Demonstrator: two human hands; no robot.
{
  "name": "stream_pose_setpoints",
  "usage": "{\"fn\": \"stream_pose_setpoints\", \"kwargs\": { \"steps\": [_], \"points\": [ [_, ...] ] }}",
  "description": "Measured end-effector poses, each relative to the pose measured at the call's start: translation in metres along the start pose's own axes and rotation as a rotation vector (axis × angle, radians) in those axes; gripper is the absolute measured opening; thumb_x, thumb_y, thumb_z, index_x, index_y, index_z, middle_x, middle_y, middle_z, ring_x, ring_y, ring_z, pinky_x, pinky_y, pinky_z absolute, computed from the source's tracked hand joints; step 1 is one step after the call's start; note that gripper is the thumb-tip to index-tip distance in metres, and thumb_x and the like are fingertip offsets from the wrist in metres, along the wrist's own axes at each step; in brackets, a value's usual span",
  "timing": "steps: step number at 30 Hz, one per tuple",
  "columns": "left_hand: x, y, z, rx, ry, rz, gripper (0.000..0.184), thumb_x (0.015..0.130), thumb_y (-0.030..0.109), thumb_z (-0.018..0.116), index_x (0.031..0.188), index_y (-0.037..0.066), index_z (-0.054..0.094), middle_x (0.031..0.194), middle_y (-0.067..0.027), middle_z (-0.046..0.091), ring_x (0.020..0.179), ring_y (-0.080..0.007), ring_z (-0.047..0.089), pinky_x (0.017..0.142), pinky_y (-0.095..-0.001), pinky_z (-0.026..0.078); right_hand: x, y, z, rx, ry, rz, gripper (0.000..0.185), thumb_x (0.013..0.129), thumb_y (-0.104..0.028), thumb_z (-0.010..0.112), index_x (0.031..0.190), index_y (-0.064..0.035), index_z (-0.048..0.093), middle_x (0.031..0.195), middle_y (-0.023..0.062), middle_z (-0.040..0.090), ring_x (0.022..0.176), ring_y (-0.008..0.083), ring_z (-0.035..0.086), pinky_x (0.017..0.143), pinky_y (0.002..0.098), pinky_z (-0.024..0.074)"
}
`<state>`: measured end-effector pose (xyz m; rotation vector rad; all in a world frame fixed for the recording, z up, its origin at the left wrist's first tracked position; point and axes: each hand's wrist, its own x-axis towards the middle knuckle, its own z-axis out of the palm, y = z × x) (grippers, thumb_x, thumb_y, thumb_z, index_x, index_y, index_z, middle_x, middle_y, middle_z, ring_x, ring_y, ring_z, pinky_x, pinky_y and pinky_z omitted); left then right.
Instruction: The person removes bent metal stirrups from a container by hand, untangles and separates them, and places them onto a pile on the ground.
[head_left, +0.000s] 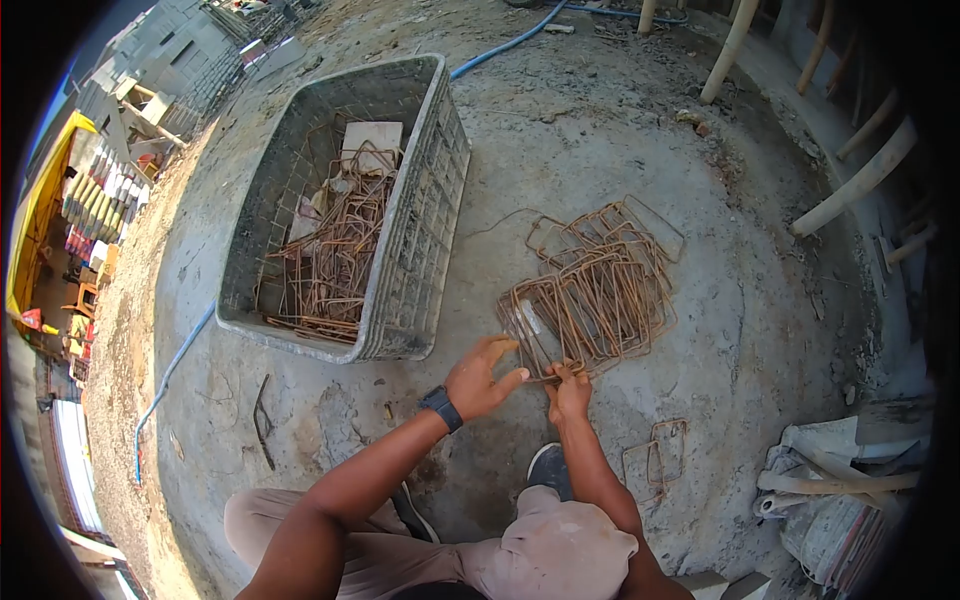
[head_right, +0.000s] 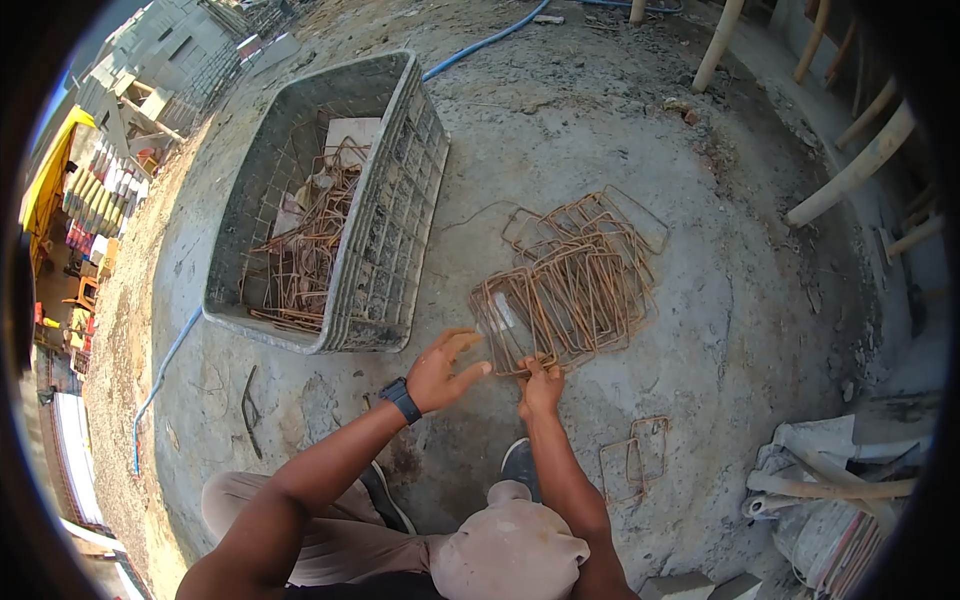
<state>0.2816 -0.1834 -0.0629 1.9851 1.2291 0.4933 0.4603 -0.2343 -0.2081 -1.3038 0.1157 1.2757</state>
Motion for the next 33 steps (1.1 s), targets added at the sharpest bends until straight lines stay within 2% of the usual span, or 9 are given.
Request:
{"fn": "stream_pose_setpoints", "kwargs": {
  "steps": [3,6,12,14,20,24,27,31,33],
  "points": [
    [0.003,-0.031,-0.003,-0.082,0.024,-0.184,0.053,0.089,0.035,0.074,0.128,0.001,0.060,0.126,-0.0246,0.060,0.108,-0.0372,0.065,0.091,-0.0423,0.053,-0.013,-0.003,-0.005,-0.075,-0.007,-0.017,0.021,0.095,-0.005,0.065,0.113,-0.0086,0.055,0.102,0.0069,0.065,0.093,0.0202,0.065,0.084,0.0419,0.0534],
    [0.008,-0.040,-0.010,-0.029,-0.002,-0.203,0.056,0.088,0.034,0.076,0.130,0.001,0.060,0.124,-0.0230,0.060,0.107,-0.0347,0.068,0.081,-0.0408,0.057,-0.006,0.003,-0.014,-0.224,-0.054,-0.133,0.023,0.094,-0.010,0.069,0.112,-0.0075,0.055,0.101,0.0067,0.065,0.091,0.0194,0.065,0.079,0.0411,0.0543],
    [0.031,0.036,-0.095,-0.082,-0.245,0.113,0.049,0.091,0.030,0.073,0.128,0.000,0.061,0.121,-0.0217,0.064,0.103,-0.0325,0.070,0.080,-0.0407,0.057,-0.019,-0.028,-0.029,-0.869,-0.083,-0.204,0.026,0.091,-0.022,0.075,0.098,-0.0021,0.061,0.079,0.0054,0.066,0.067,0.0166,0.062,0.060,0.0359,0.0520],
    [0.043,0.052,-0.145,-0.072,-0.129,0.253,0.045,0.092,0.029,0.072,0.126,0.000,0.062,0.114,-0.0191,0.069,0.097,-0.0305,0.072,0.078,-0.0380,0.057,-0.005,-0.025,-0.057,-1.112,-0.021,-0.264,0.028,0.090,-0.026,0.076,0.093,-0.0011,0.063,0.069,0.0055,0.064,0.059,0.0179,0.059,0.061,0.0348,0.0495],
    [0.084,-0.053,-0.288,0.270,0.423,-0.123,0.044,0.089,0.022,0.068,0.126,-0.001,0.062,0.113,-0.0189,0.073,0.096,-0.0311,0.072,0.087,-0.0382,0.056,-0.029,-0.058,-0.052,-1.058,-0.108,-0.386,0.030,0.094,-0.030,0.073,0.088,-0.0023,0.062,0.067,0.0037,0.061,0.059,0.0120,0.058,0.055,0.0312,0.0469],
    [0.084,-0.186,-0.308,0.677,0.174,-0.634,0.057,0.083,0.035,0.075,0.126,0.001,0.061,0.119,-0.0228,0.069,0.112,-0.0328,0.067,0.094,-0.0415,0.053,-0.052,-0.067,-0.026,-0.981,-0.217,-0.406,0.031,0.093,-0.029,0.073,0.098,0.0008,0.066,0.075,0.0039,0.065,0.067,0.0117,0.058,0.062,0.0305,0.0467],
    [0.080,-0.252,-0.292,0.569,0.147,-0.623,0.045,0.083,0.036,0.076,0.112,0.002,0.069,0.104,-0.0191,0.074,0.099,-0.0301,0.071,0.085,-0.0404,0.055,-0.062,-0.059,-0.015,-0.937,-0.249,-0.455,0.032,0.092,-0.028,0.075,0.103,0.0013,0.066,0.079,0.0047,0.066,0.070,0.0121,0.059,0.065,0.0300,0.0482],
    [0.077,-0.212,-0.295,0.203,0.123,-0.448,0.031,0.085,0.034,0.075,0.077,0.004,0.072,0.069,-0.0099,0.069,0.064,-0.0200,0.066,0.065,-0.0371,0.054,-0.074,-0.054,-0.015,-0.974,-0.340,-0.419,0.031,0.092,-0.025,0.074,0.107,0.0012,0.066,0.082,0.0055,0.067,0.073,0.0127,0.060,0.068,0.0305,0.0496],
    [0.075,-0.179,-0.311,0.201,0.275,-0.346,0.029,0.088,0.029,0.073,0.075,0.004,0.068,0.065,-0.0050,0.064,0.059,-0.0162,0.061,0.061,-0.0340,0.051,-0.074,-0.053,-0.020,-0.997,-0.335,-0.419,0.031,0.092,-0.025,0.074,0.107,0.0013,0.066,0.082,0.0055,0.067,0.073,0.0127,0.060,0.069,0.0303,0.0497]
  ]
}}
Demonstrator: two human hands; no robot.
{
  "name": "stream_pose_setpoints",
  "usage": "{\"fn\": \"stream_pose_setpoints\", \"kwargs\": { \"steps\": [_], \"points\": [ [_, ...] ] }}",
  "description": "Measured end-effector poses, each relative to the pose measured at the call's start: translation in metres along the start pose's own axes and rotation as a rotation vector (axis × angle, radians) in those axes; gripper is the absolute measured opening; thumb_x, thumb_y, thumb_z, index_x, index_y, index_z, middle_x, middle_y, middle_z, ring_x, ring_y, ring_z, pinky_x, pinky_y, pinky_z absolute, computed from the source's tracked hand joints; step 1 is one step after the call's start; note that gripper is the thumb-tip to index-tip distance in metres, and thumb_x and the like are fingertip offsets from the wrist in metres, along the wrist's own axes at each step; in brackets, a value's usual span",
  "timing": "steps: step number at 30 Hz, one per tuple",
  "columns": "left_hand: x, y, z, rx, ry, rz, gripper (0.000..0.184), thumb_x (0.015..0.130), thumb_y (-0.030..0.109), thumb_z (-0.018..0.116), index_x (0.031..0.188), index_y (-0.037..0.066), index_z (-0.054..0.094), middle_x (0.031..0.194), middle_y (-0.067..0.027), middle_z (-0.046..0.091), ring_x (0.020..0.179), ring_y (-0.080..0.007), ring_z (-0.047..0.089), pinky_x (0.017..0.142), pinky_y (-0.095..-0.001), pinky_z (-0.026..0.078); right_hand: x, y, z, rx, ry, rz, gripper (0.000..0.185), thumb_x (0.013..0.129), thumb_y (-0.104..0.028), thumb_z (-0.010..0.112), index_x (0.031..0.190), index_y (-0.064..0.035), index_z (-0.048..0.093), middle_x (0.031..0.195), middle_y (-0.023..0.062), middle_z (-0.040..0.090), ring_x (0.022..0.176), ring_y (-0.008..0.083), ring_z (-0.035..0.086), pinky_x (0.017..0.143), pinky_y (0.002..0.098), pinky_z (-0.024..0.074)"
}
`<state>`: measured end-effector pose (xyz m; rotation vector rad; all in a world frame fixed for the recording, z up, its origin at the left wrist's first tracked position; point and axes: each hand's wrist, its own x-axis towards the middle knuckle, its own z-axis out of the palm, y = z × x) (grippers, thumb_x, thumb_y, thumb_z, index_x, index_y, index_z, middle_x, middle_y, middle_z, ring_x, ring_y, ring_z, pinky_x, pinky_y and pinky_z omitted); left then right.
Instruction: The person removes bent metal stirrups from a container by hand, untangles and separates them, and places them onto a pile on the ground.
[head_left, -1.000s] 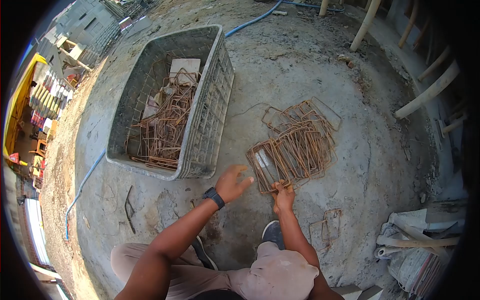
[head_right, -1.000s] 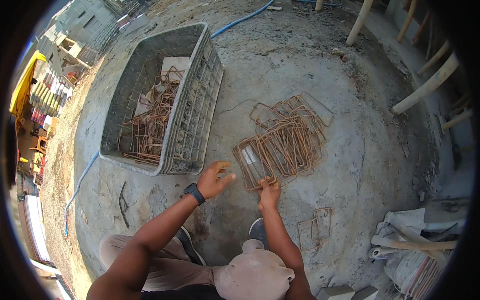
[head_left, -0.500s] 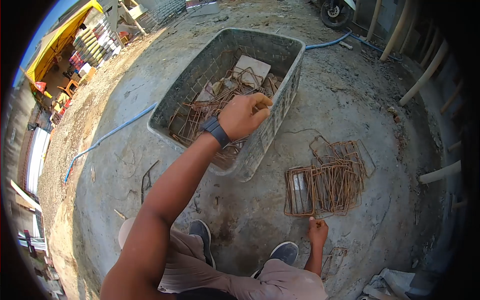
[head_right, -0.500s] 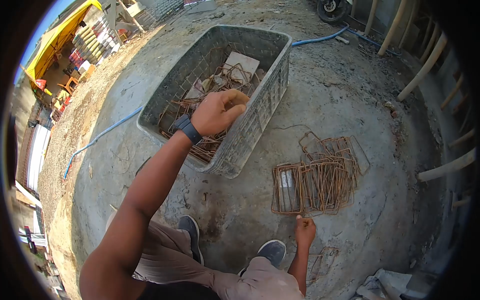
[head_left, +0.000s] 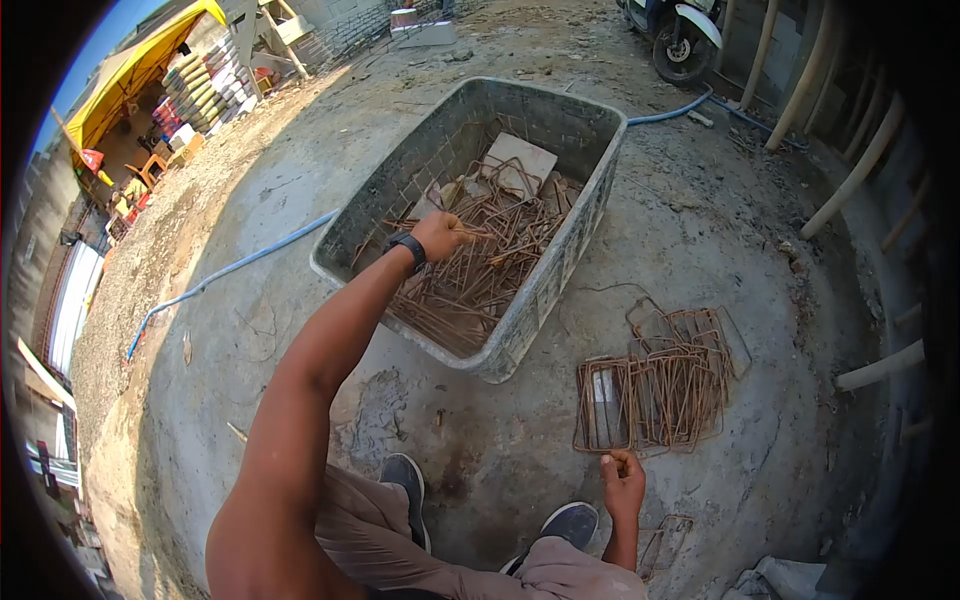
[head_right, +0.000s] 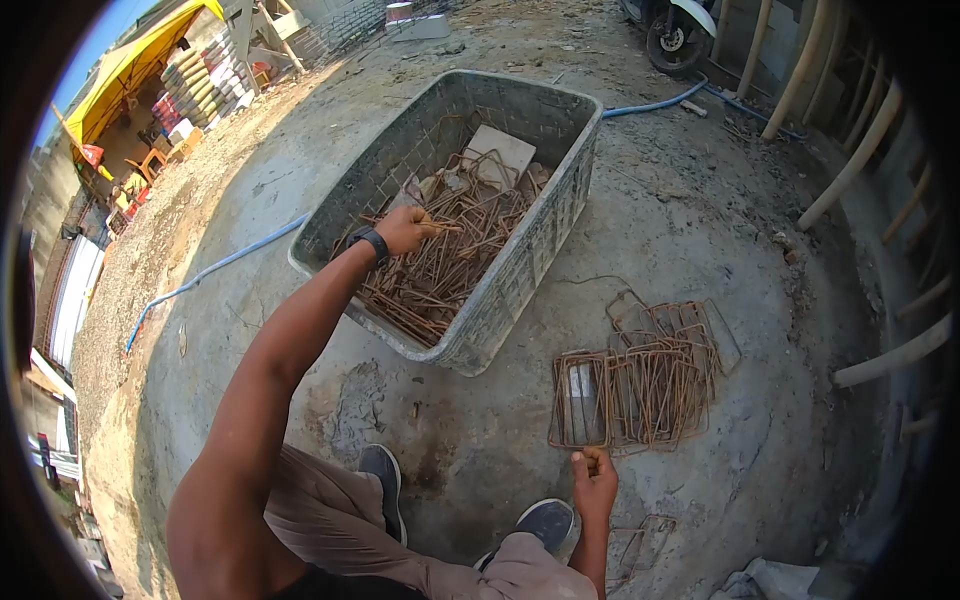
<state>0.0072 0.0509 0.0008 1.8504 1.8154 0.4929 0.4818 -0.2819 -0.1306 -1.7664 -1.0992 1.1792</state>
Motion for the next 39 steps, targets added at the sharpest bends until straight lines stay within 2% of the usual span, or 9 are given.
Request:
{"fn": "stream_pose_setpoints", "kwargs": {
  "steps": [5,9,17,23,24,27,28,33,39],
  "points": [
    [-0.052,0.153,-0.147,-0.428,0.262,0.132,0.029,0.086,0.033,0.077,0.088,0.005,0.068,0.065,0.0032,0.051,0.053,-0.0099,0.048,0.057,-0.0319,0.046,0.003,-0.024,-0.005,0.016,0.006,-0.045,0.030,0.093,-0.024,0.073,0.108,0.0017,0.067,0.083,0.0052,0.068,0.074,0.0124,0.061,0.070,0.0300,0.0506],
    [-0.073,0.213,-0.196,-0.672,-0.050,0.270,0.032,0.099,0.042,0.064,0.096,0.011,0.063,0.058,0.0104,0.031,0.051,-0.0055,0.031,0.061,-0.0248,0.041,0.027,-0.064,0.000,0.158,-0.047,-0.178,0.031,0.094,-0.024,0.072,0.110,0.0021,0.067,0.085,0.0056,0.069,0.078,0.0118,0.063,0.072,0.0298,0.0516],
    [-0.150,0.309,-0.125,-0.796,-0.389,0.316,0.034,0.108,0.036,0.049,0.096,0.006,0.060,0.057,0.0083,0.043,0.051,-0.0052,0.043,0.066,-0.0287,0.050,0.028,-0.200,-0.029,0.182,-0.161,-0.527,0.046,0.092,-0.033,0.074,0.121,0.0008,0.063,0.102,0.0112,0.070,0.092,0.0189,0.067,0.083,0.0335,0.0530],
    [-0.161,0.311,-0.020,-1.039,-0.737,0.197,0.031,0.109,0.032,0.048,0.092,0.007,0.058,0.059,0.0065,0.049,0.051,-0.0045,0.046,0.069,-0.0303,0.052,0.028,-0.212,-0.044,0.050,0.140,-0.881,0.065,0.090,-0.038,0.075,0.139,-0.0020,0.051,0.129,0.0160,0.057,0.118,0.0262,0.058,0.096,0.0372,0.0485],
    [-0.162,0.309,-0.001,-1.096,-0.789,0.153,0.032,0.109,0.032,0.047,0.091,0.008,0.058,0.059,0.0064,0.049,0.051,-0.0044,0.046,0.069,-0.0306,0.052,0.030,-0.210,-0.042,0.031,0.178,-0.913,0.054,0.095,-0.037,0.069,0.134,-0.0012,0.057,0.117,0.0150,0.063,0.106,0.0235,0.062,0.088,0.0363,0.0504],
    [-0.158,0.292,0.059,-1.176,-0.781,0.045,0.039,0.109,0.037,0.045,0.091,0.006,0.061,0.060,0.0046,0.051,0.052,-0.0076,0.048,0.069,-0.0324,0.052,0.030,-0.171,-0.039,0.186,-0.016,-0.509,0.043,0.101,-0.034,0.062,0.126,-0.0006,0.062,0.097,0.0116,0.067,0.088,0.0199,0.064,0.077,0.0351,0.0507],
    [-0.157,0.288,0.076,-1.201,-0.745,-0.002,0.042,0.109,0.039,0.044,0.091,0.005,0.062,0.061,0.0033,0.053,0.054,-0.0098,0.051,0.070,-0.0334,0.053,0.031,-0.157,-0.034,0.231,0.037,-0.553,0.039,0.105,-0.033,0.056,0.121,0.0001,0.066,0.080,0.0062,0.065,0.070,0.0141,0.060,0.064,0.0309,0.0473],
    [-0.159,0.266,0.124,-1.188,-0.672,-0.238,0.051,0.109,0.043,0.041,0.092,0.002,0.066,0.070,-0.0043,0.065,0.070,-0.0207,0.068,0.073,-0.0361,0.056,0.017,-0.108,-0.028,0.405,-0.079,-0.261,0.041,0.106,-0.036,0.053,0.123,-0.0003,0.065,0.077,0.0008,0.063,0.060,0.0069,0.050,0.056,0.0246,0.0415],
    [-0.153,0.215,0.170,-0.735,-0.581,-0.140,0.056,0.104,0.052,0.049,0.104,0.000,0.068,0.087,-0.0121,0.071,0.083,-0.0238,0.071,0.074,-0.0342,0.057,0.011,-0.082,-0.024,0.255,-0.207,-0.098,0.041,0.106,-0.033,0.052,0.126,0.0004,0.062,0.083,0.0054,0.065,0.062,0.0118,0.054,0.059,0.0292,0.0465]
  ]
}}
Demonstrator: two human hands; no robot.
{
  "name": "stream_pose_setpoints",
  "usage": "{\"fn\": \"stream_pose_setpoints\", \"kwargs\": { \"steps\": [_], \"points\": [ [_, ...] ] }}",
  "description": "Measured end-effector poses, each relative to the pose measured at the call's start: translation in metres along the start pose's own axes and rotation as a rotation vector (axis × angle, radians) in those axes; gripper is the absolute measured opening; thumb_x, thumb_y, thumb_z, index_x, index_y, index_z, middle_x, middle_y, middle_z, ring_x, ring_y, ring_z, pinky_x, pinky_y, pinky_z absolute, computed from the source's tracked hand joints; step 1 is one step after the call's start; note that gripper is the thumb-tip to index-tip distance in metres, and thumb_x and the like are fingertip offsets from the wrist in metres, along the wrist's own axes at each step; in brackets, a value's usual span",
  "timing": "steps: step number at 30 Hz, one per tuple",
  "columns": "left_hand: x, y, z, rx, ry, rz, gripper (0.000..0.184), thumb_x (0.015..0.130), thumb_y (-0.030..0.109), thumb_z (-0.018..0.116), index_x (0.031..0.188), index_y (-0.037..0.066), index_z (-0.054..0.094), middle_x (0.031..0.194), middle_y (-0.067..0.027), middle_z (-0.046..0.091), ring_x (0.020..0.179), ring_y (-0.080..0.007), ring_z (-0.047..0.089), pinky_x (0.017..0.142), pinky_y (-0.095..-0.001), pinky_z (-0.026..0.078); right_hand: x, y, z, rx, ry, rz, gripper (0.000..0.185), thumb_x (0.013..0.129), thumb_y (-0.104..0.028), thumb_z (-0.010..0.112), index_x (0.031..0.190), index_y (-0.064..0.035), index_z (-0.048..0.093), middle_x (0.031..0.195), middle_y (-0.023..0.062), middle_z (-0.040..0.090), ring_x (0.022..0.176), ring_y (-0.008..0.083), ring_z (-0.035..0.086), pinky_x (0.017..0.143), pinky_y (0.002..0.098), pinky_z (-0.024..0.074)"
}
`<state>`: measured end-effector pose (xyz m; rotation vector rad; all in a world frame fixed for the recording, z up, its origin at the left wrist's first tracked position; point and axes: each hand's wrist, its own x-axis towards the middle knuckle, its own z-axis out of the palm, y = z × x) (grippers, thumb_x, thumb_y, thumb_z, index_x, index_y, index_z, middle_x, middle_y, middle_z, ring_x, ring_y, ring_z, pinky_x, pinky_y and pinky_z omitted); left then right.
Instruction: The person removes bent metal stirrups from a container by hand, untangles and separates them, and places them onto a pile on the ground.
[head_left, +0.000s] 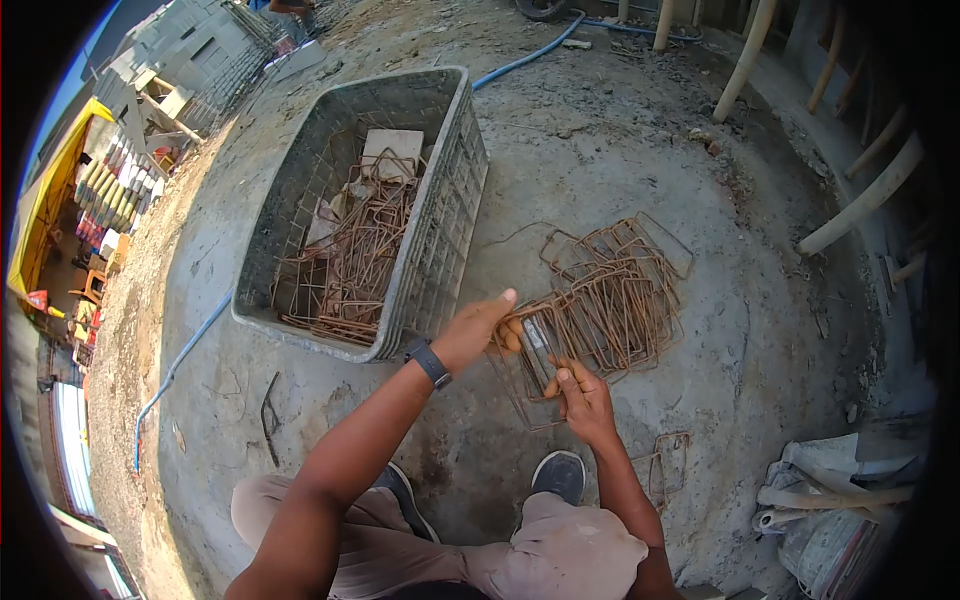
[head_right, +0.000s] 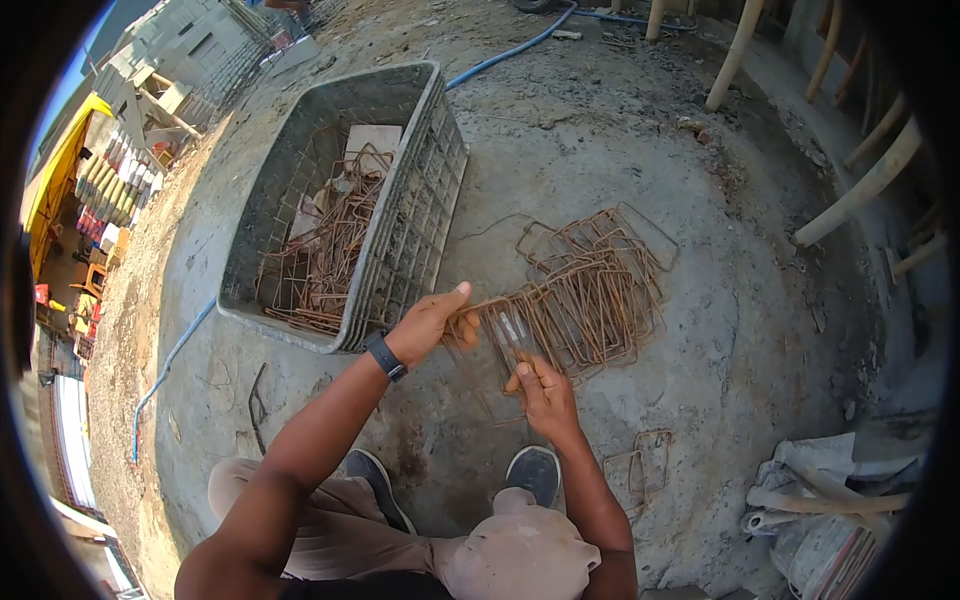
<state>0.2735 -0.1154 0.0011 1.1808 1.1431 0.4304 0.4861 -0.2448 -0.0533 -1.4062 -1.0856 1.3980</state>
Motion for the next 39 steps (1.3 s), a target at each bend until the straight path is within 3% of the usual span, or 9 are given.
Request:
{"fn": "stream_pose_setpoints", "kwargs": {
  "steps": [2,5,10,14,19,23,28,32,39],
  "points": [
    [-0.001,-0.002,0.000,0.530,0.274,0.081,0.058,0.100,0.054,0.055,0.110,-0.001,0.068,0.096,-0.0149,0.071,0.090,-0.0242,0.071,0.075,-0.0351,0.057,0.019,0.032,0.007,-0.240,0.058,-0.073,0.037,0.105,-0.028,0.054,0.127,0.0007,0.062,0.094,0.0116,0.066,0.072,0.0193,0.059,0.067,0.0335,0.0491],
    [-0.017,0.006,-0.014,0.730,0.179,0.513,0.059,0.095,0.051,0.065,0.121,-0.002,0.065,0.110,-0.0194,0.070,0.102,-0.0245,0.070,0.079,-0.0370,0.057,0.046,0.087,0.011,-0.745,0.288,-0.311,0.034,0.099,-0.018,0.060,0.128,-0.0003,0.062,0.113,0.0188,0.062,0.094,0.0313,0.059,0.083,0.0400,0.0484],
    [-0.042,0.112,-0.107,0.626,0.350,0.572,0.049,0.094,0.039,0.068,0.121,-0.002,0.066,0.103,-0.0188,0.074,0.093,-0.0279,0.073,0.081,-0.0379,0.057,0.049,0.111,0.020,-1.109,0.299,-0.275,0.043,0.088,-0.008,0.068,0.130,-0.0023,0.061,0.119,0.0188,0.058,0.112,0.0377,0.052,0.097,0.0466,0.0424],
    [-0.003,0.076,-0.258,1.083,0.745,0.164,0.038,0.091,0.026,0.067,0.121,0.001,0.067,0.109,-0.0188,0.074,0.097,-0.0342,0.072,0.087,-0.0425,0.057,0.047,0.108,0.019,-1.030,0.276,-0.245,0.042,0.089,-0.008,0.068,0.129,-0.0004,0.062,0.119,0.0206,0.058,0.111,0.0388,0.053,0.096,0.0506,0.0426],
    [0.001,-0.042,-0.374,1.447,0.614,-0.354,0.036,0.092,0.030,0.065,0.121,0.008,0.066,0.127,-0.0209,0.066,0.118,-0.0383,0.061,0.097,-0.0469,0.052,0.034,0.099,0.012,-0.846,0.325,-0.274,0.038,0.092,-0.014,0.068,0.126,0.0019,0.062,0.122,0.0221,0.057,0.118,0.0407,0.051,0.100,0.0511,0.0429],
    [-0.014,-0.049,-0.369,1.474,0.484,-0.330,0.036,0.094,0.039,0.064,0.111,0.008,0.070,0.111,-0.0196,0.071,0.108,-0.0381,0.066,0.091,-0.0471,0.053,0.017,0.093,0.006,-0.728,0.363,-0.214,0.038,0.094,-0.018,0.068,0.125,0.0038,0.062,0.121,0.0227,0.058,0.120,0.0413,0.052,0.103,0.0496,0.0423],
    [-0.051,0.054,-0.331,1.399,0.707,0.189,0.049,0.095,0.051,0.063,0.082,0.003,0.067,0.069,-0.0163,0.066,0.066,-0.0404,0.062,0.064,-0.0466,0.050,0.013,0.075,0.000,-0.578,0.393,-0.150,0.037,0.096,-0.019,0.067,0.124,0.0047,0.062,0.119,0.0217,0.059,0.113,0.0394,0.057,0.100,0.0463,0.0447],
    [-0.116,0.148,-0.273,1.116,0.680,0.393,0.052,0.094,0.049,0.068,0.070,0.004,0.056,0.057,-0.0046,0.050,0.051,-0.0192,0.045,0.051,-0.0372,0.037,0.025,0.028,0.013,-0.426,0.320,-0.196,0.039,0.096,-0.024,0.068,0.123,0.0035,0.063,0.119,0.0194,0.060,0.110,0.0330,0.060,0.097,0.0431,0.0470],
    [-0.137,0.170,-0.160,0.647,0.056,0.614,0.047,0.098,0.047,0.065,0.078,0.004,0.061,0.063,0.0036,0.045,0.059,-0.0087,0.041,0.054,-0.0312,0.034,0.025,-0.162,0.075,-0.494,0.188,-0.950,0.047,0.097,-0.028,0.068,0.133,0.0010,0.058,0.122,0.0195,0.059,0.110,0.0315,0.059,0.094,0.0448,0.0474]
  ]
}}
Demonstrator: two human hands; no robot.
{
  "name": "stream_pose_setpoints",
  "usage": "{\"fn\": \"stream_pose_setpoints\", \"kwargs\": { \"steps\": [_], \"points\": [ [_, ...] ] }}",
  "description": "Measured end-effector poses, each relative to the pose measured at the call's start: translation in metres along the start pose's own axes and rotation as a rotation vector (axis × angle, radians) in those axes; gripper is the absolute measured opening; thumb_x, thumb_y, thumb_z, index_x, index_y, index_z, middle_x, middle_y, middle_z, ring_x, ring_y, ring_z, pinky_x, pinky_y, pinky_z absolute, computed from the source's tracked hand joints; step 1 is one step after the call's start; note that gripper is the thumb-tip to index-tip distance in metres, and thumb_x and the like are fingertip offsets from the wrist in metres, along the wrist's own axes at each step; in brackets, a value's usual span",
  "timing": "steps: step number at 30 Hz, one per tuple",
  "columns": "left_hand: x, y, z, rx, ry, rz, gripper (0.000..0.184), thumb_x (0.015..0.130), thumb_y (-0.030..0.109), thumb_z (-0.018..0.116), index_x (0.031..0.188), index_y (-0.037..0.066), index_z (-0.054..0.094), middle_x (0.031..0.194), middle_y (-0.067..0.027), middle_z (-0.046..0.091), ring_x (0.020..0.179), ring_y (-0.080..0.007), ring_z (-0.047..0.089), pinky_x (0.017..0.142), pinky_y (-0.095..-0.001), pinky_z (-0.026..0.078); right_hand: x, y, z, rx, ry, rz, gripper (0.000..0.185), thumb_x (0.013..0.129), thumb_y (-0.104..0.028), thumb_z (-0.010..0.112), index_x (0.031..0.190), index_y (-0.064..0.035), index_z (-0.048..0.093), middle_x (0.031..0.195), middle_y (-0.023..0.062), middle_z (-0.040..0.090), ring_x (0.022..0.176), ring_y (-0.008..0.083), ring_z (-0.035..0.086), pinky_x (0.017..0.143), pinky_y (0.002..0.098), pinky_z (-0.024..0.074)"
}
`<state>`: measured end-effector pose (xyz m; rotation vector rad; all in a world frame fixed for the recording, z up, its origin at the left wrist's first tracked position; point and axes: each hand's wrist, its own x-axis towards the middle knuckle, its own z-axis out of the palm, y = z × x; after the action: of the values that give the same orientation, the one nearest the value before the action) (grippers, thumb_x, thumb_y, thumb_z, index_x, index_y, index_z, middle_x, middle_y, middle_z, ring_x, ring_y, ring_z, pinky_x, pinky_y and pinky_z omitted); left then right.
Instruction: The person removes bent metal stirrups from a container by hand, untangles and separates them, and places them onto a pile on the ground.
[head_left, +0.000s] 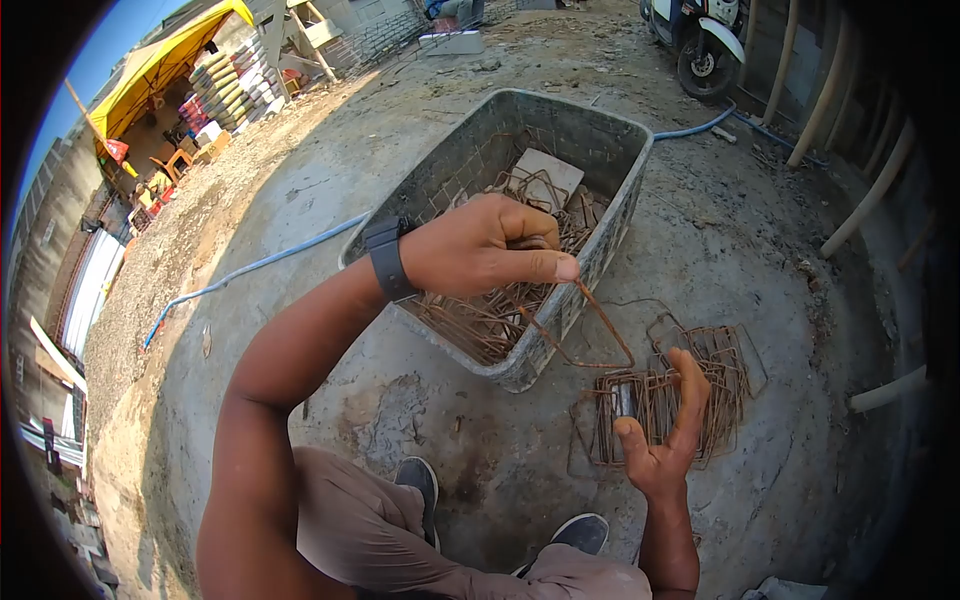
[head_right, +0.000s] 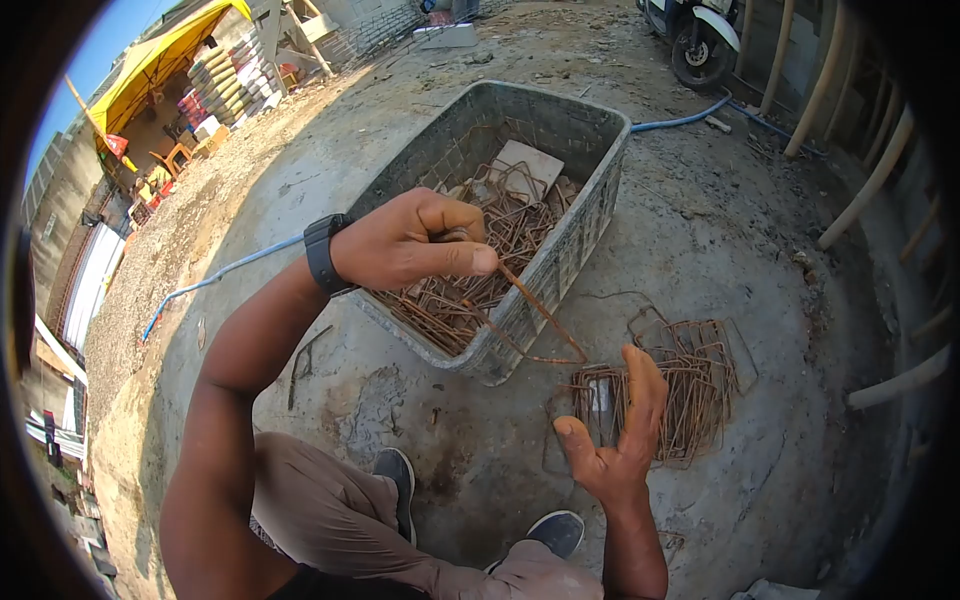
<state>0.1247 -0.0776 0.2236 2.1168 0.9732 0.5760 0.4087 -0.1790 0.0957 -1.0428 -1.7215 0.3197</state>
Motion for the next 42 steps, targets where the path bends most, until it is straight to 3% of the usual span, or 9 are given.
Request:
{"fn": "stream_pose_setpoints", "kwargs": {
  "steps": [6,10,13,16,21,24,30,32,42],
  "points": [
    [0.017,-0.080,0.030,0.048,-0.031,0.048,0.050,0.103,0.050,0.054,0.113,0.002,0.064,0.093,-0.0072,0.069,0.080,-0.0168,0.063,0.072,-0.0362,0.050,-0.025,0.017,0.011,0.157,-0.236,0.337,0.035,0.103,-0.020,0.059,0.128,0.0041,0.062,0.085,0.0091,0.067,0.070,0.0151,0.062,0.063,0.0309,0.0488],
    [0.004,-0.187,-0.028,0.472,0.231,-0.542,0.052,0.101,0.045,0.053,0.114,-0.004,0.067,0.097,-0.0188,0.073,0.092,-0.0347,0.072,0.082,-0.0419,0.054,-0.111,0.062,0.022,0.290,-0.123,0.650,0.034,0.105,-0.020,0.056,0.129,0.0036,0.062,0.077,0.0037,0.064,0.065,0.0083,0.059,0.054,0.0256,0.0440],
    [-0.030,-0.348,-0.024,0.724,0.000,-0.841,0.057,0.094,0.050,0.063,0.118,-0.002,0.068,0.100,-0.0226,0.073,0.092,-0.0364,0.071,0.084,-0.0448,0.054,-0.155,0.084,0.020,0.474,-0.085,1.047,0.039,0.105,-0.025,0.056,0.132,0.0032,0.059,0.089,0.0065,0.065,0.079,0.0141,0.064,0.067,0.0288,0.0494],
    [-0.034,-0.372,-0.001,0.828,-0.388,-0.909,0.056,0.091,0.049,0.067,0.124,0.005,0.068,0.102,-0.0207,0.074,0.090,-0.0361,0.070,0.083,-0.0459,0.053,-0.198,0.119,0.039,-0.074,0.010,0.714,0.050,0.103,-0.033,0.058,0.138,0.0027,0.053,0.116,0.0184,0.060,0.106,0.0273,0.061,0.091,0.0408,0.0492],
    [-0.020,-0.482,0.032,1.116,-0.899,-0.506,0.052,0.090,0.048,0.068,0.136,0.023,0.065,0.089,-0.0123,0.072,0.081,-0.0319,0.068,0.076,-0.0431,0.051,-0.211,0.119,0.018,-0.186,0.013,0.840,0.053,0.101,-0.037,0.061,0.137,0.0013,0.054,0.129,0.0188,0.053,0.118,0.0326,0.054,0.102,0.0456,0.0427],
    [-0.018,-0.438,0.034,1.150,-0.908,-0.461,0.044,0.095,0.034,0.063,0.136,0.020,0.064,0.125,-0.0129,0.070,0.107,-0.0331,0.068,0.087,-0.0453,0.052,-0.214,0.128,0.019,-0.111,-0.001,0.848,0.051,0.100,-0.036,0.062,0.134,0.0014,0.055,0.125,0.0174,0.055,0.115,0.0316,0.056,0.099,0.0447,0.0446],
    [-0.019,-0.349,0.003,-0.069,0.440,-0.861,0.027,0.100,0.026,0.062,0.111,0.002,0.066,0.087,-0.0031,0.067,0.079,-0.0164,0.069,0.068,-0.0364,0.056,-0.204,0.115,0.026,-0.006,0.022,0.822,0.044,0.098,-0.030,0.066,0.128,0.0008,0.060,0.118,0.0134,0.058,0.108,0.0262,0.059,0.095,0.0405,0.0472],
    [-0.027,-0.315,-0.013,-0.384,0.616,-0.691,0.027,0.104,0.021,0.058,0.121,0.000,0.064,0.089,-0.0003,0.066,0.075,-0.0090,0.066,0.063,-0.0273,0.055,-0.200,0.111,0.020,-0.002,0.030,0.810,0.042,0.097,-0.029,0.067,0.126,0.0007,0.061,0.116,0.0122,0.059,0.106,0.0242,0.060,0.095,0.0388,0.0476],
    [-0.016,-0.058,-0.040,-0.894,0.377,-0.124,0.043,0.107,0.024,0.052,0.142,0.000,0.048,0.101,-0.0031,0.069,0.071,-0.0077,0.066,0.064,-0.0267,0.060,-0.097,0.069,0.009,0.197,-0.048,0.544,0.045,0.096,-0.032,0.068,0.125,0.0011,0.062,0.117,0.0133,0.060,0.108,0.0250,0.060,0.094,0.0384,0.0486]
  ]
}}
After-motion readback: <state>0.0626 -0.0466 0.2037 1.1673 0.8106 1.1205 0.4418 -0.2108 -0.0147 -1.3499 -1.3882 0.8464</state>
